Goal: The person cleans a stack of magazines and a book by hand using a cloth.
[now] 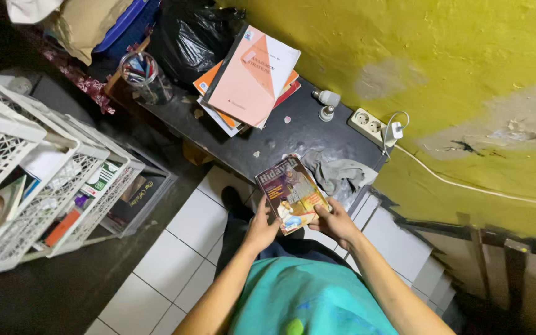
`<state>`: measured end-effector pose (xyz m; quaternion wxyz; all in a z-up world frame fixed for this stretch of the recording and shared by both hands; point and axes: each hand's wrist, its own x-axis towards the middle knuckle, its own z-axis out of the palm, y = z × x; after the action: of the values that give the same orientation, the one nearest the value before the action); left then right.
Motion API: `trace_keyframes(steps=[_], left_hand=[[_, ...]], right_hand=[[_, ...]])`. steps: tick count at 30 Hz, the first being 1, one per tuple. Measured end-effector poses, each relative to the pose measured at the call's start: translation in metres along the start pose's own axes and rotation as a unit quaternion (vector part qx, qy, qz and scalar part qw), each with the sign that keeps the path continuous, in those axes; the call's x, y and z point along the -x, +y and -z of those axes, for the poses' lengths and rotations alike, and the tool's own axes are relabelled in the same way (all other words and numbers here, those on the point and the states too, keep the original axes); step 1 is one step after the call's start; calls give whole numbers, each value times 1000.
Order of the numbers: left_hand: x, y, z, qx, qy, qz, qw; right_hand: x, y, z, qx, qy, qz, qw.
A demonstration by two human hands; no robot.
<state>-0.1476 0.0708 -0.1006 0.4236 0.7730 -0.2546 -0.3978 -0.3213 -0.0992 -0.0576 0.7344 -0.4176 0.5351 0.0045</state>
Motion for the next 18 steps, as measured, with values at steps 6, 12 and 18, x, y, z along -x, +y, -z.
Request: trace_keyframes(steps=[6, 12, 18], left_hand=[[0, -18, -42, 3, -41, 83, 996], [-32, 2, -37, 15, -60, 61, 996], [-67, 18, -21, -29, 2, -102, 994]], right_hand=[[-13, 34, 37, -46, -7, -52, 998], [-52, 17, 17, 99, 54, 36, 993], [-51, -5, 30, 457, 160, 148, 862]])
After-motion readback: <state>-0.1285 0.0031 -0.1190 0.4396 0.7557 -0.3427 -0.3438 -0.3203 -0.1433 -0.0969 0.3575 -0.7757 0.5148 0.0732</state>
